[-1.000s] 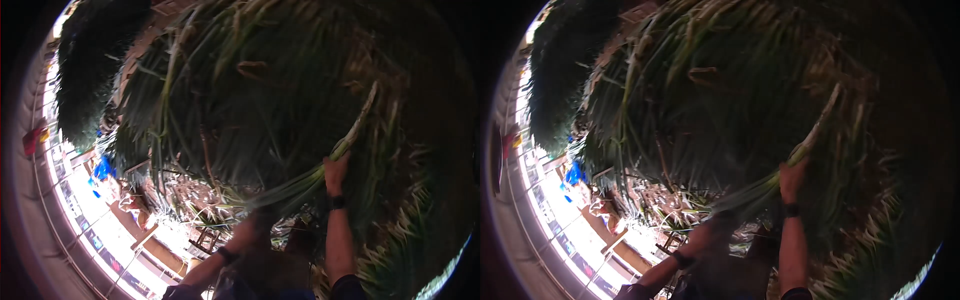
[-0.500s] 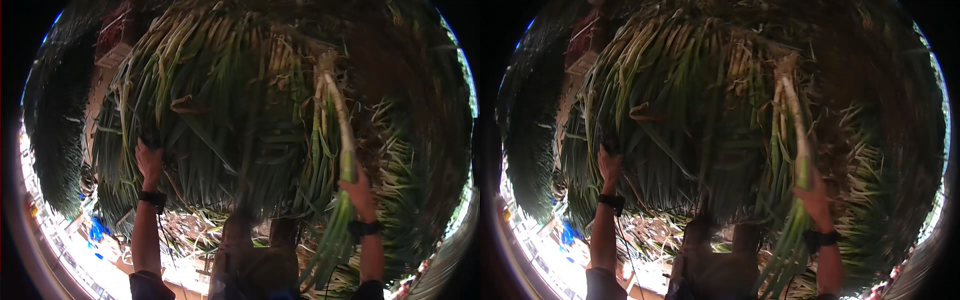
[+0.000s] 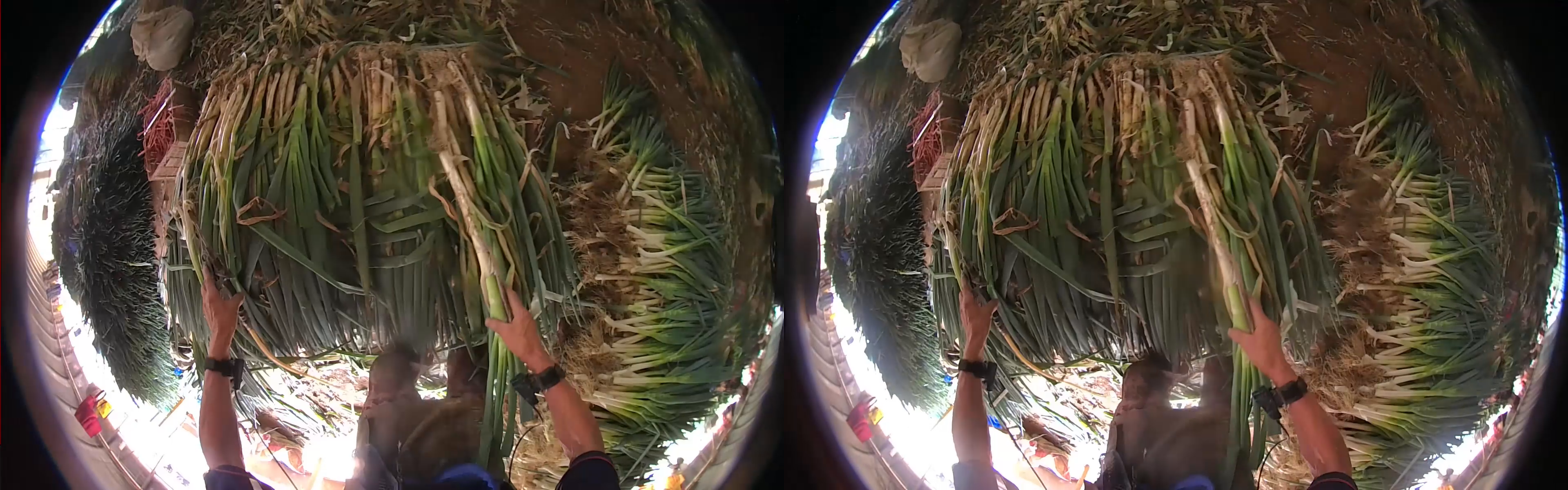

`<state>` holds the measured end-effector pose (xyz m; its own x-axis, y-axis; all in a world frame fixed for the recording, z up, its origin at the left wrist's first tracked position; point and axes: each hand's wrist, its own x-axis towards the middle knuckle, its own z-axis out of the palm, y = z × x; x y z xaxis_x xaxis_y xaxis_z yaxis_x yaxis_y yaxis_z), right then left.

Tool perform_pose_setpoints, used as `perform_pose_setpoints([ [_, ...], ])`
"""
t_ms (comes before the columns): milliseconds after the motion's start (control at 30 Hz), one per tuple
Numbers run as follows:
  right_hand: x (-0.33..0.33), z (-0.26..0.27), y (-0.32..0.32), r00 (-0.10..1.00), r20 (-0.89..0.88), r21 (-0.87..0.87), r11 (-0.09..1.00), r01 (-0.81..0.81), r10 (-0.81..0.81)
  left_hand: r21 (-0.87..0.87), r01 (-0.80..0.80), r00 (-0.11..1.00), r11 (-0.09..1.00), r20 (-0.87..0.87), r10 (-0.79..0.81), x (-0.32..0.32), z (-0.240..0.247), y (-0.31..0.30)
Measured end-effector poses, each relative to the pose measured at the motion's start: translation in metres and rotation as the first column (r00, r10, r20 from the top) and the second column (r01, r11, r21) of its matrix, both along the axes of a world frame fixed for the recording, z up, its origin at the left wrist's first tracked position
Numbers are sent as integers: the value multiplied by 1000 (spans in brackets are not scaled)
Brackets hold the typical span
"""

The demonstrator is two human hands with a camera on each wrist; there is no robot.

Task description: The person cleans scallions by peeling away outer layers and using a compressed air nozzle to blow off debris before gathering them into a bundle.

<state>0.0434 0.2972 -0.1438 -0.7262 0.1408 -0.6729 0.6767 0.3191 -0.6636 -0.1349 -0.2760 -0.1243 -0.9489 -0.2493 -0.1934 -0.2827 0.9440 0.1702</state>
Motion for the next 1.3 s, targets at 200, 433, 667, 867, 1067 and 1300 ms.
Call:
perform_pose_setpoints([
  [200,26,40,24,1000,-18,-189,982,4,-7,477,298,896,827,159,-415,29,112,138],
  [433,-41,43,63,997,43,-422,903,75,-63,662,-538,677,521,708,-201,162,170,287],
  [667,-4,-75,48,926,248,-662,648,377,-286,607,-646,679,463,734,-16,251,128,395],
  [867,12,-68,52,899,241,-704,572,421,-365,533,-136,868,835,470,-158,244,103,424],
  [1067,10,-60,50,898,120,-635,662,397,-423,551,46,930,833,282,-238,251,93,439],
  [1300,17,-69,53,971,-29,-531,826,187,-238,551,8,959,834,233,-163,175,39,443],
])
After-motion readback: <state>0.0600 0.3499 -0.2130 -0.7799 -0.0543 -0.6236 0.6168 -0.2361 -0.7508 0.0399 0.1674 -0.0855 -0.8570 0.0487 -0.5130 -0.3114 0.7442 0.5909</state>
